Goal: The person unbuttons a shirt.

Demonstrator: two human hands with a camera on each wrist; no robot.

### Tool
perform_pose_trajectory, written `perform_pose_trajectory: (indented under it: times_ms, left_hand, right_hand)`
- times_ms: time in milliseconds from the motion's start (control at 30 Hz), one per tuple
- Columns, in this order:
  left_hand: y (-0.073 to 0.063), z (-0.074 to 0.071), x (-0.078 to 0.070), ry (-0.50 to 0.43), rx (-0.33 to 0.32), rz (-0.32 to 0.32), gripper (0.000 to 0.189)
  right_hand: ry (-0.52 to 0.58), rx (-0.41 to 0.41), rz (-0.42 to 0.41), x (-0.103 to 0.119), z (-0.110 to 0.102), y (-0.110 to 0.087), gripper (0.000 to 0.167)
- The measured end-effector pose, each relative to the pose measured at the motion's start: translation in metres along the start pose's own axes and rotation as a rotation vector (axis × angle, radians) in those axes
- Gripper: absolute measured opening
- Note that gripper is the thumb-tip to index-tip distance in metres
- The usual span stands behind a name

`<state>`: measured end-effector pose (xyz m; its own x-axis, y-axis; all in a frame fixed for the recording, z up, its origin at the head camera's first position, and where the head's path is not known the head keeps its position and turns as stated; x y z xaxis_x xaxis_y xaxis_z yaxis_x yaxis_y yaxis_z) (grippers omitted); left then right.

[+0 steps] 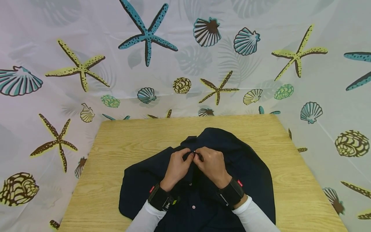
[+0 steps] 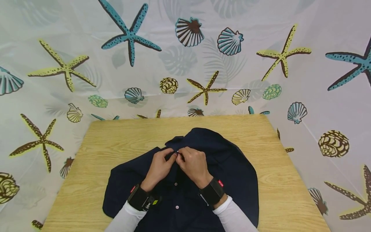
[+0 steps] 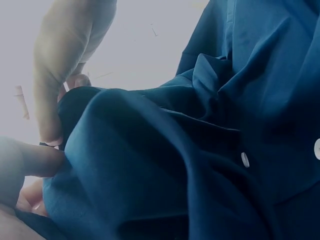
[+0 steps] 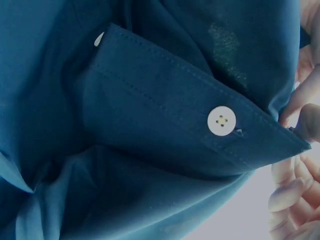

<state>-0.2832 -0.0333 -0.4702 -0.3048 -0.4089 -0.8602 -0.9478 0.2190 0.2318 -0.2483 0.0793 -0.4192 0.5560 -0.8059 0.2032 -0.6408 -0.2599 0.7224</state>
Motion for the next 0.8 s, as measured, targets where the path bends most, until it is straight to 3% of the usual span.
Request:
perform_pose_trajectory:
  times_ms: [167, 567, 800]
  left_hand:
    - [0.002, -0.0016, -0.0002, 0.002, -0.01, 0.023, 0.014]
    - [0.0018, -0.0042, 0.0001, 0.015, -0.037, 0.045, 0.016]
    - [0.0, -0.0036, 0.0012, 0.009, -0.03, 0.036, 0.018]
  right_hand:
    - [0.038, 0.005, 0.013, -0.0006, -0.0014, 0.0011, 0.005]
    - [0.07, 0.041, 0.132, -0.0074, 0.0013, -0.0008, 0.008]
    - [0.07, 0.043, 0.13, -0.007, 0.0027, -0.0035, 0.013]
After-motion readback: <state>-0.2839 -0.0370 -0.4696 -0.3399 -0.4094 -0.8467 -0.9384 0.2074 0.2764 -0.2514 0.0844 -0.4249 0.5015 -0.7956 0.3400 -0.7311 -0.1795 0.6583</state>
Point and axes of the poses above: each hand's wrist, its own y-axis towards the middle knuckle, its own z-axis out of the palm, x = y × z, the point moved 9 cm from there along y, towards the middle knuckle, and after that the axes turned 2 degrees about -x, right-handed, at the moved point
